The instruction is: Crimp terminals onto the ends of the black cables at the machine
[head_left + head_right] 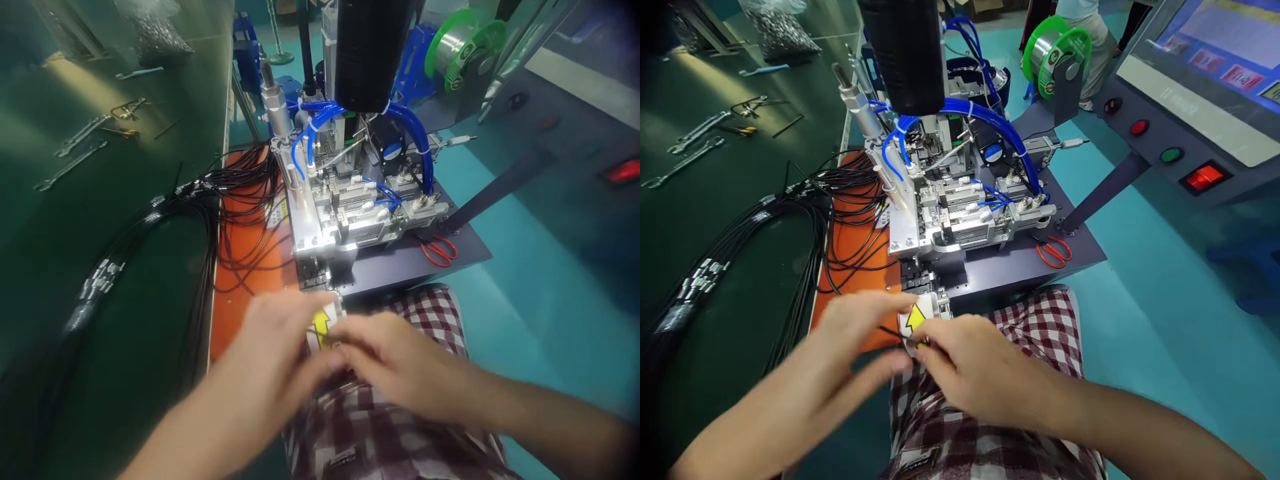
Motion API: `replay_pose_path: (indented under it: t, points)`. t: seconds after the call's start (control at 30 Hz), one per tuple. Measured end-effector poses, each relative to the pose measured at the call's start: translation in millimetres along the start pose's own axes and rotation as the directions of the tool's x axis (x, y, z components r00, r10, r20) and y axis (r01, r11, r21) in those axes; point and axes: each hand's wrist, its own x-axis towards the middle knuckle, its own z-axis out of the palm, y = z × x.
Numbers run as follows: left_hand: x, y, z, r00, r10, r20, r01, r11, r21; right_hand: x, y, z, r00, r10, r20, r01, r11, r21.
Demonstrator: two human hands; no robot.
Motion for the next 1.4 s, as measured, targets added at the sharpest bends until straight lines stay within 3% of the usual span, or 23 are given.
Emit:
replay_pose_path:
  t: [0.1,0.23,0.37,0.5,0.67,0.83,1.0,1.17,1.27,1.4]
  points:
    - [-0.3,17.9,10.6,0.997,-0.073,0.002,0.072,0.99,-0.12,3.4,6.1,-24.5,0.989,0.061,-0.132,-0.034,0.98,0.197]
    - [11.8,9.0,26.2,0.99,-0.137,0.037,0.142,0.965,-0.222,5.9,27.4,-33.8,0.983,0.144,-0.115,-0.079,0.892,0.444]
    - [20.2,4.3,34.7,0.977,-0.155,0.143,0.191,0.938,-0.289,11.6,37.8,-27.6,0.956,0.223,-0.191,-0.097,0.854,0.511]
    - [23.9,5.9,38.5,0.953,-0.161,0.257,0.24,0.918,-0.316,20.9,38.8,-21.7,0.949,0.211,-0.235,-0.046,0.83,0.557]
    - [31.0,8.8,40.8,0.946,-0.179,0.271,0.292,0.834,-0.468,26.1,41.6,-19.8,0.957,0.178,-0.231,-0.021,0.832,0.555]
    - [32.6,13.2,43.1,0.913,-0.32,0.253,0.408,0.716,-0.567,30.3,44.2,-14.1,0.954,0.217,-0.206,-0.058,0.809,0.585]
    - [24.5,6.2,44.3,0.815,-0.458,0.356,0.563,0.476,-0.676,34.5,43.5,-5.6,0.933,0.183,-0.31,0.0,0.861,0.509]
    - [18.2,-4.7,49.0,0.761,-0.445,0.472,0.609,0.24,-0.756,37.2,44.4,5.5,0.84,-0.046,-0.541,0.164,0.971,0.172]
    - [16.6,-6.3,50.2,0.747,-0.438,0.5,0.619,0.184,-0.763,39.9,45.7,11.8,0.797,-0.151,-0.584,0.227,0.972,0.059]
    - [16.9,-5.7,48.7,0.764,-0.42,0.49,0.599,0.176,-0.782,42.9,47.0,16.9,0.751,-0.294,-0.591,0.309,0.948,-0.079]
